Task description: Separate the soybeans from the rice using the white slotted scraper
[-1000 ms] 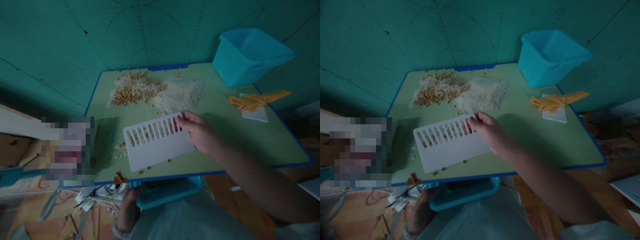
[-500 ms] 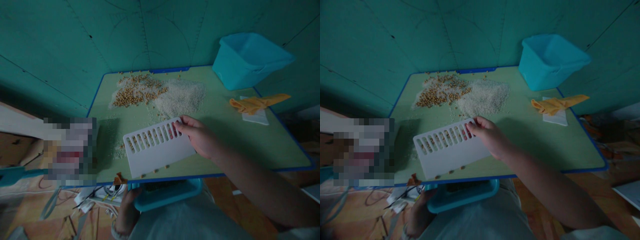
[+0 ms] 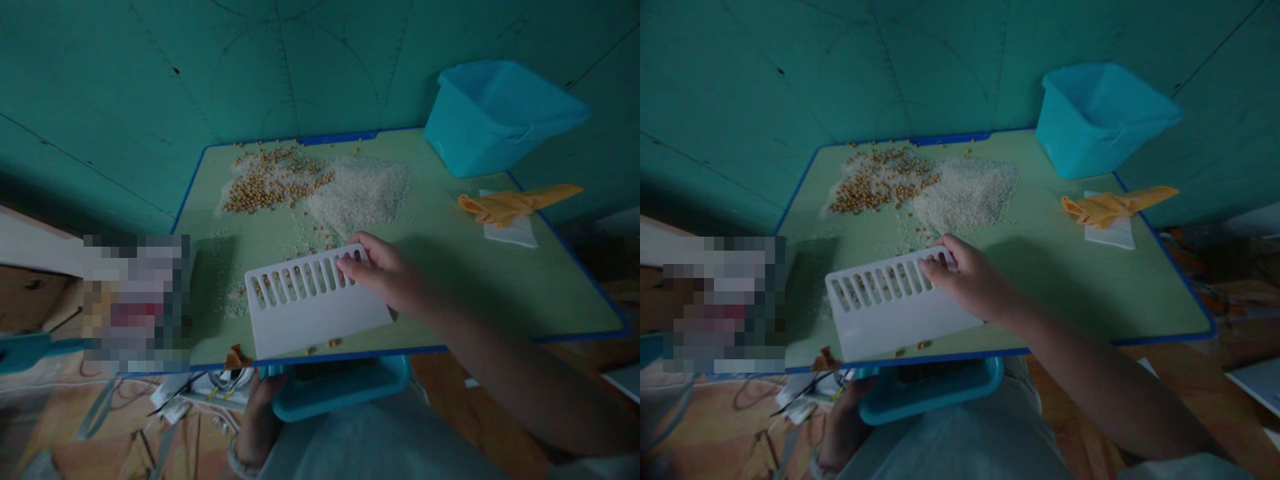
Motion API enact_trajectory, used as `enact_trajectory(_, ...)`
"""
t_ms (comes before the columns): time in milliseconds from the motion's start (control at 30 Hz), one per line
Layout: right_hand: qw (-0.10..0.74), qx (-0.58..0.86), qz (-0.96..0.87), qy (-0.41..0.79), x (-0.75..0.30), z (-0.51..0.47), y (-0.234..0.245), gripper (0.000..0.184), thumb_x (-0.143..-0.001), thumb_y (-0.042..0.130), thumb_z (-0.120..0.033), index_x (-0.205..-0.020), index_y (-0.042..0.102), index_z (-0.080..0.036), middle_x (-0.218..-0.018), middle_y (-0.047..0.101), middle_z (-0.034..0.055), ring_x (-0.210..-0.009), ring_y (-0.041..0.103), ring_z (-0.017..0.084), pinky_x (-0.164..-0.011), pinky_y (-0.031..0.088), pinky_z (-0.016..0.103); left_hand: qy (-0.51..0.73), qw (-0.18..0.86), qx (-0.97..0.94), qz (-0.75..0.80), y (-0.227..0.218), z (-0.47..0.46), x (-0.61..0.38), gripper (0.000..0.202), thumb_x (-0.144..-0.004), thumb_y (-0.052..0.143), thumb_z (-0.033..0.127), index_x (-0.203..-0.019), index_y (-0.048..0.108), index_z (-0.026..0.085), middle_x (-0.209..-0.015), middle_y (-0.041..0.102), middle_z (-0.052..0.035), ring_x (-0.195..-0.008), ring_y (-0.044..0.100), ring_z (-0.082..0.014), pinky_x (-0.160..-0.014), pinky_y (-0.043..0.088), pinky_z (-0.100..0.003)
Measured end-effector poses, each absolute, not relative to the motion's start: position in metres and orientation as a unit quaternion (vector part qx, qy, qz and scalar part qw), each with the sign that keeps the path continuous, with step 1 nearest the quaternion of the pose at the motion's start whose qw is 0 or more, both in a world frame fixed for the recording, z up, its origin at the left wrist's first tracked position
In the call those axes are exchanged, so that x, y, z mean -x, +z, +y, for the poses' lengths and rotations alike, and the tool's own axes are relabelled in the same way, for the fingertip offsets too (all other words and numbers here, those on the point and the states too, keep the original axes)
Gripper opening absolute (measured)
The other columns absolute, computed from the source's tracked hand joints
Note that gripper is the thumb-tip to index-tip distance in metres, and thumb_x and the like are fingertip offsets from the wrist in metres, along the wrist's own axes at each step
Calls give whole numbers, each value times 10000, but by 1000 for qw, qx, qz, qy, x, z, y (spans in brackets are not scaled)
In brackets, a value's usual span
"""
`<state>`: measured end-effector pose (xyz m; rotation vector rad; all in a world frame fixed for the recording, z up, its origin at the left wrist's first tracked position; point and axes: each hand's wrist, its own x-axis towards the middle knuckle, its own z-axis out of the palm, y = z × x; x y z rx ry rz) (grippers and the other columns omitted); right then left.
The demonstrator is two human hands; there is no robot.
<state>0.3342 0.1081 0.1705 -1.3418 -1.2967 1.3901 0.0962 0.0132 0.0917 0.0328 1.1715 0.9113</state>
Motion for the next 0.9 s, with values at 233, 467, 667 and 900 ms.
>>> enact_trajectory(233,323,536,-634,454,-334,105,173,170,-833,541,-349,-773,470,-206,-591,444,-67,-541,427,86,-512,295,226,411,730,-21,546,94,13,-103,371,-565,759,172,-922,737,271,-847,782,-5,-1049,636,-344,-867,532,-422)
enact_trajectory(467,292,514,-661,461,-336,105,181,164,-821,542,-316,-743,444,-210,-589,426,-69,-534,407,84,-497,291,222,408,722,-25,559,90,13,-101,355,-538,757,175,-885,743,248,-820,787,-16,-1022,649,-351,-862,529,-429)
enact_trajectory(667,273,484,-681,477,-339,101,183,193,-814,575,-342,-741,444,-221,-590,438,-63,-531,420,92,-472,283,226,419,702,-49,574,90,13,-102,338,-542,761,154,-865,720,242,-727,769,25,-977,669,-321,-845,532,-386)
enact_trajectory(900,266,447,-702,487,-342,101,183,231,-815,592,-381,-728,452,-220,-581,452,-68,-509,416,81,-454,295,213,418,717,-31,557,92,16,-104,384,-555,728,154,-928,716,245,-773,778,-6,-992,662,-335,-854,525,-415)
